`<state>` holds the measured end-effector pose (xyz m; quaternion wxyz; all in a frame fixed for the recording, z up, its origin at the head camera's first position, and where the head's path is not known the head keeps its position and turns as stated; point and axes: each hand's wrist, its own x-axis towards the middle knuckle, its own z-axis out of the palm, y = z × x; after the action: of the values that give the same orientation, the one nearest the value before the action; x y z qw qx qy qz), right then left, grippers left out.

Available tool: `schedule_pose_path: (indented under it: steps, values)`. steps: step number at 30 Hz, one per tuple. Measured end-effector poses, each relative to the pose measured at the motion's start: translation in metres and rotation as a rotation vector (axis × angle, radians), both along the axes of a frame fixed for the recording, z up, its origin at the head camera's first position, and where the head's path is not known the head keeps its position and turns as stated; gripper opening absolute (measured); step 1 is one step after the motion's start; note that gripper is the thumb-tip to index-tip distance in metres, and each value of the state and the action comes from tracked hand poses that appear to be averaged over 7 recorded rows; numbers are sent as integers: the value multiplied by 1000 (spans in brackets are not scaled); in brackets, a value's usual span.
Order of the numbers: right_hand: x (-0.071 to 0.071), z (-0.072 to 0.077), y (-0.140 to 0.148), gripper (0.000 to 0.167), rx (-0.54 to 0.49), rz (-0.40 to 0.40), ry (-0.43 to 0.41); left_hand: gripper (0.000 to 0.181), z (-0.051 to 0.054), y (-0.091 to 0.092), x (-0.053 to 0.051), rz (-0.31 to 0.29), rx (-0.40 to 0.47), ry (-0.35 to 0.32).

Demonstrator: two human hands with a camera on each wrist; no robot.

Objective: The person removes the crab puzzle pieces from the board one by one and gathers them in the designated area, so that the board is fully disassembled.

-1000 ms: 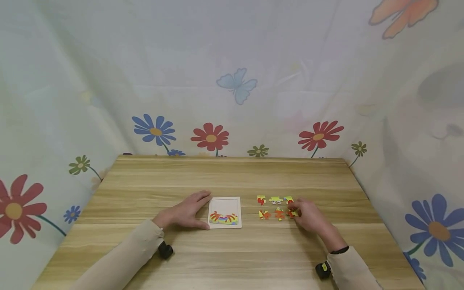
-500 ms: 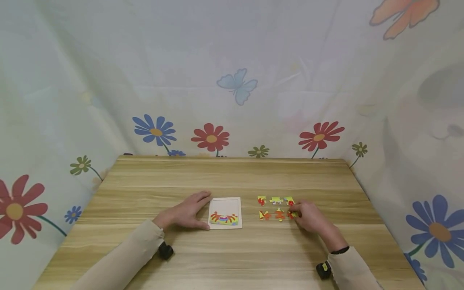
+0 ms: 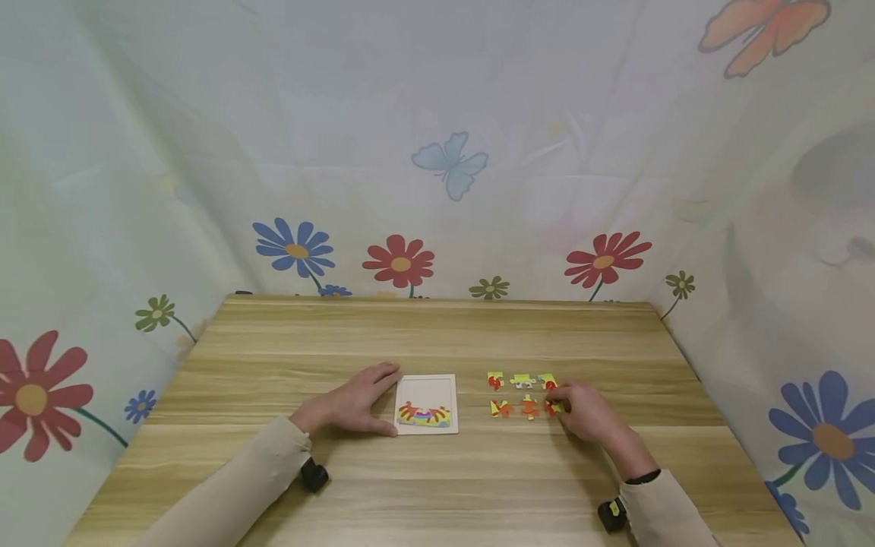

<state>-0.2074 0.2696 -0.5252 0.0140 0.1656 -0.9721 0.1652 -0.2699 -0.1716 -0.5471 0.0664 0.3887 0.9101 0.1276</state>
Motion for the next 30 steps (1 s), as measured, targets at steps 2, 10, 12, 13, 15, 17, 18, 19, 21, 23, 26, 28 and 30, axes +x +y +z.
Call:
schedule_pose_path:
  steps: [2,10,12,13,15,17,18,19,21,23,26,28,30]
  values:
    - [1,0,-1,29,5,-1,-1,108,-1,0,0,-3,1,2]
    - [3,1,-1,29,-17,-17,-20,108,-2,0,0,-2,0,7]
    - [4,1,-1,29,-22,-22,-21,108,-3,0,1,2,-5,3]
    - [4,0,-1,28,-23,-24,-19,109,-3,0,1,3,-9,2]
    - [4,0,-1,27,-29,-27,-11,109,-4,0,1,7,-14,2]
    - [4,0,-2,26,-48,-22,7,109,-5,0,1,9,-18,2]
    - [4,0,-2,26,-53,-21,20,109,-5,0,1,10,-16,0]
    - [4,1,-4,25,-58,-21,29,109,-5,-1,1,9,-16,1]
    - [3,2,-7,24,-67,-26,39,109,-5,-1,1,7,-14,1]
    - [3,4,-12,23,-67,-41,37,109,-5,-2,1,5,-8,-3]
    - [2,8,-19,25,-56,-53,31,109,-6,-3,1,2,-2,2]
    - [0,9,-23,27,-52,-52,37,109,-6,-4,0,1,1,5]
    - [-1,10,-27,28,-51,-47,42,109,-6,-4,0,-1,2,6]
